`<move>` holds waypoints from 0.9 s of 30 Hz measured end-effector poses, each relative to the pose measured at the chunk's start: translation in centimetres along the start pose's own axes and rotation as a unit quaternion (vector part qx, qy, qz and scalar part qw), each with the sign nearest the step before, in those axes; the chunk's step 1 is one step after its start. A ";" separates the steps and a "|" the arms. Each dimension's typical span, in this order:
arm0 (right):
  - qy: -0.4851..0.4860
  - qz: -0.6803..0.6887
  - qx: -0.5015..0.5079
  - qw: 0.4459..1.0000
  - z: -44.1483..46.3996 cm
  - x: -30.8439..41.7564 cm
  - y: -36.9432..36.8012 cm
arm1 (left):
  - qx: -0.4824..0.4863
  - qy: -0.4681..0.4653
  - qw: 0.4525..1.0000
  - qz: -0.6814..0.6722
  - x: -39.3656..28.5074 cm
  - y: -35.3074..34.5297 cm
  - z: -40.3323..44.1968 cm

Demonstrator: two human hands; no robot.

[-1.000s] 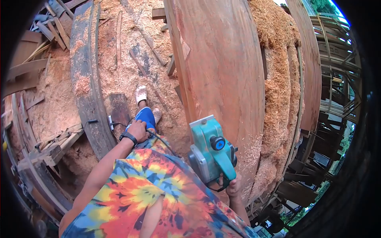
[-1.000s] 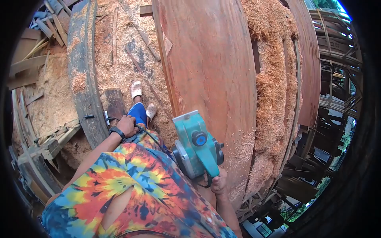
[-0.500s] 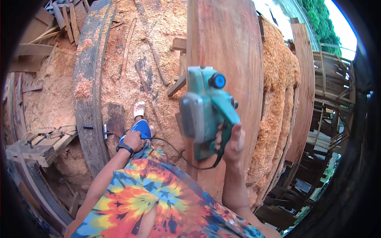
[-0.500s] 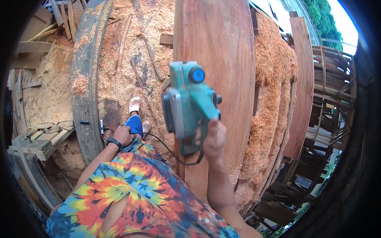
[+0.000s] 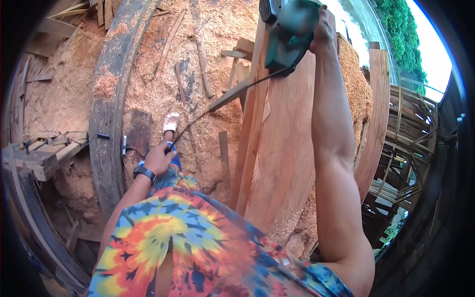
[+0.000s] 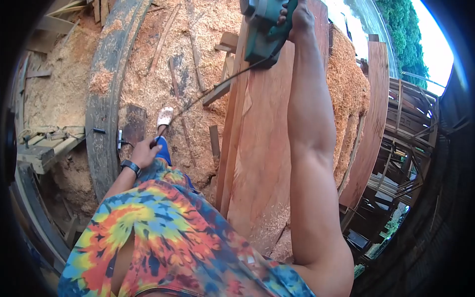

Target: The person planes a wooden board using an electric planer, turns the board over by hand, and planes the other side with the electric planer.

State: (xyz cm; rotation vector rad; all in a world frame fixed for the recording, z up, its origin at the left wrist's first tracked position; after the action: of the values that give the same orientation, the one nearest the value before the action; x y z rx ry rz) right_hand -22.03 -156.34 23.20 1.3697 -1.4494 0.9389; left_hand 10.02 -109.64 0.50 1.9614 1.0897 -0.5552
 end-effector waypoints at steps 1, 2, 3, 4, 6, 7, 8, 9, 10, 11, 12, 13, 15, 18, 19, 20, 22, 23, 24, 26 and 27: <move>-0.006 -0.016 -0.006 1.000 -1.0 -0.2 0.0 | -0.017 -0.007 1.000 -0.012 -0.1 0.2 -0.5; -0.012 -0.031 -0.013 0.999 -2.2 -0.3 0.2 | -0.018 -0.007 1.000 0.007 0.5 -0.2 -1.1; -0.017 -0.045 -0.020 0.999 -5.0 -0.4 -0.3 | -0.019 -0.008 0.999 0.028 1.3 -0.6 -1.6; -0.020 -0.045 -0.020 0.999 -7.8 -0.9 -0.3 | -0.021 -0.011 0.998 0.049 2.4 -1.0 -2.0; -0.021 -0.042 -0.022 0.999 -13.5 -2.7 0.9 | 0.000 -0.010 0.996 0.089 4.9 -2.1 -3.2; -0.022 -0.045 -0.030 0.998 -17.3 -3.7 1.5 | 0.009 -0.008 0.994 0.108 6.1 -2.6 -4.0; -0.020 -0.046 -0.037 0.998 -21.3 -5.0 2.3 | 0.015 -0.008 0.992 0.127 7.3 -3.0 -4.6; -0.009 -0.056 -0.033 0.998 -24.6 -7.2 3.8 | 0.012 -0.018 0.990 0.136 8.6 -3.4 -5.1; -0.015 -0.063 -0.065 0.996 -29.4 -8.6 4.7 | 0.008 -0.028 0.989 0.145 9.8 -4.1 -5.8; -0.033 -0.063 -0.080 0.994 -34.2 -10.2 5.9 | 0.008 -0.031 0.988 0.152 10.5 -4.7 -6.5; -0.019 -0.064 -0.074 0.995 -39.1 -12.0 7.2 | 0.005 -0.031 0.987 0.157 11.2 -5.2 -7.1; -0.037 -0.063 -0.105 0.992 -44.5 -13.2 7.8 | 0.009 -0.034 0.983 0.181 11.4 -5.7 -8.1; -0.059 -0.045 -0.122 0.990 -54.7 -17.1 10.6 | 0.057 -0.056 0.977 0.199 12.0 -7.3 -9.9; -0.056 -0.054 -0.128 0.989 -69.6 -21.6 13.1 | 0.135 -0.100 0.948 0.270 12.2 -11.1 -13.9; -0.061 -0.043 -0.140 0.987 -74.3 -23.8 14.4 | 0.116 -0.113 0.946 0.280 13.0 -12.9 -15.0; -0.056 -0.058 -0.140 0.987 -78.5 -24.7 14.9 | 0.098 -0.126 0.944 0.288 13.3 -14.2 -16.1; -0.092 -0.049 -0.175 0.979 -86.6 -27.4 16.3 | 0.129 -0.161 0.929 0.307 12.4 -15.5 -18.2; -0.106 -0.038 -0.191 0.975 -90.0 -28.8 17.0 | 0.145 -0.176 0.921 0.316 12.0 -15.8 -19.0; -0.107 -0.020 -0.207 0.972 -92.9 -29.4 17.0 | 0.156 -0.189 0.912 0.329 11.8 -15.9 -19.8; -0.116 0.021 -0.227 0.967 -97.8 -31.6 17.8 | 0.184 -0.215 0.891 0.354 11.3 -16.1 -21.4; -0.127 0.044 -0.233 0.963 -99.9 -33.8 19.0 | 0.206 -0.211 0.887 0.357 10.9 -15.7 -21.8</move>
State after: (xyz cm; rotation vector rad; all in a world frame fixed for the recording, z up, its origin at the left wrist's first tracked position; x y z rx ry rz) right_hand -30.85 -49.51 22.38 1.1032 -1.7994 0.4378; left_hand 2.36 -81.69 -1.25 2.2593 -0.0634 -0.7799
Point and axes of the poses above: each hand's wrist, its own z-axis towards the middle knuckle, its own y-axis out of the back of the hand, x = y × z, the point moved 3 cm from there along z, towards the middle knuckle, and after that the axes turned 8 degrees about -x, right-handed, at the moved point
